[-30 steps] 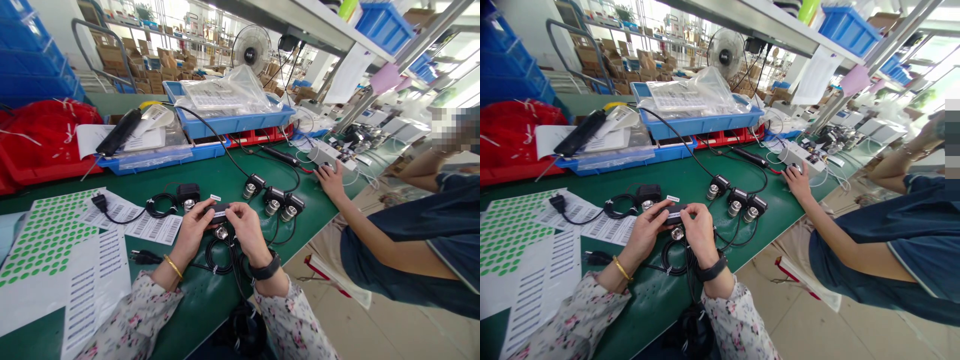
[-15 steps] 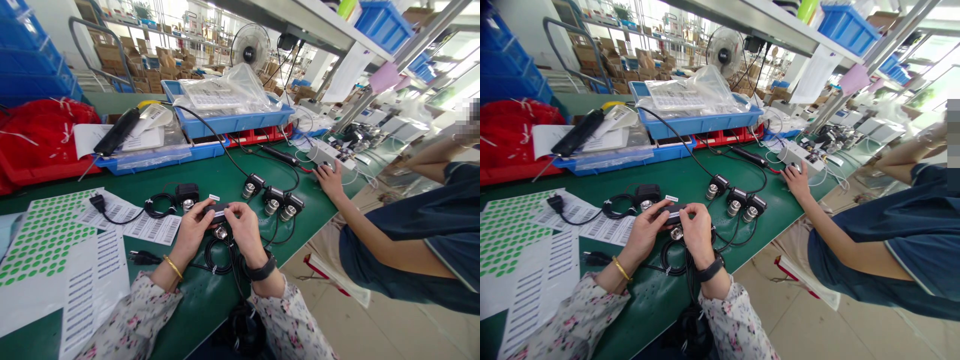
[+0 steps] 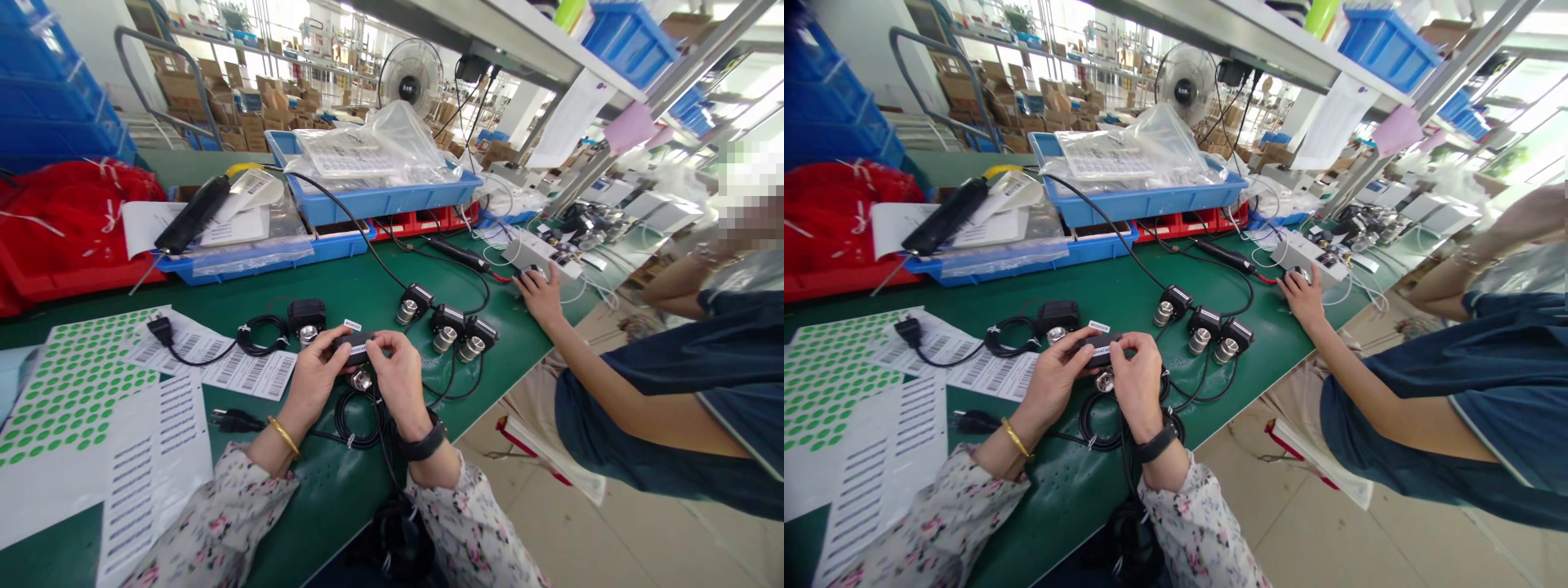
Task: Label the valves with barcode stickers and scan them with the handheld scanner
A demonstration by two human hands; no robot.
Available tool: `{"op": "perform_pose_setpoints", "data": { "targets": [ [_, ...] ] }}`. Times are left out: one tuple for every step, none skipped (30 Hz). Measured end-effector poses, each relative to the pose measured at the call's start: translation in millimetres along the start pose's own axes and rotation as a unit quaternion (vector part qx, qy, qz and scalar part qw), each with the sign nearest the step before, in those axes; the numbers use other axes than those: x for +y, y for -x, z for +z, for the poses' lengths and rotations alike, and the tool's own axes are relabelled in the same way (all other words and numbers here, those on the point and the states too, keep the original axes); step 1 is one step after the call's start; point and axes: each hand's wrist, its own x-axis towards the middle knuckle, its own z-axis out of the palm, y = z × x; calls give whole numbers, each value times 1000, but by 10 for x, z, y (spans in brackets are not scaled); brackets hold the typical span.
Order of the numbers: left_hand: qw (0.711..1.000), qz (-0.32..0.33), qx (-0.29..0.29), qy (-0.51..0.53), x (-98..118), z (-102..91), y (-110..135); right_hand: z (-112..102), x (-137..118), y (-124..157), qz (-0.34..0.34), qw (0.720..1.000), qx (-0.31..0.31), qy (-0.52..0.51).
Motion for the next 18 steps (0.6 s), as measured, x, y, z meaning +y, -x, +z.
{"op": "perform_pose_setpoints", "data": {
  "targets": [
    [1000,1,-1,-3,-2,-1,1,4,-1,4,-1,1000,1,0],
    [1000,2,-3,-8,-4,-3,3,9,-1,10,-3,1000,1,0],
    [1000,4,-3,-12,-7,-6,4,13,0,15,-8,1000,2,-2],
    [1000,6,-3,-16,-10,-8,7,16,3,20,-13,1000,3,-6],
    [1000,9,-2,-18,-12,-10,9,17,11,24,-18,1000,3,-13],
    [1000,11,0,-19,-15,-11,13,15,23,25,-20,999,4,-24],
    [1000,12,3,-19,-17,-12,17,10,41,24,-14,999,4,-47],
    [1000,13,7,-18,-17,-12,21,2,62,20,-4,997,3,-78],
    [1000,12,11,-16,-18,-12,25,-7,84,13,9,994,1,-112],
    [1000,9,14,-13,-17,-12,28,-17,105,6,22,990,-1,-142],
    [1000,6,16,-9,-16,-11,29,-26,122,-3,35,985,-4,-172],
    [1000,1,15,-5,-15,-11,27,-31,132,-11,48,979,-9,-198],
    [1000,-3,12,0,-15,-9,20,-31,135,-20,61,973,-17,-220],
    [1000,-7,10,3,-14,-6,10,-27,131,-29,73,968,-31,-237],
    [1000,-9,9,5,-11,-1,-2,-18,120,-37,86,962,-53,-253],
    [1000,-10,9,6,-4,8,-12,-7,105,-42,94,956,-80,-265],
    [1000,-10,12,6,9,20,-13,4,89,-40,95,953,-108,-266],
    [1000,-11,15,8,29,37,-2,11,75,-28,91,953,-133,-256]
  ]
}}
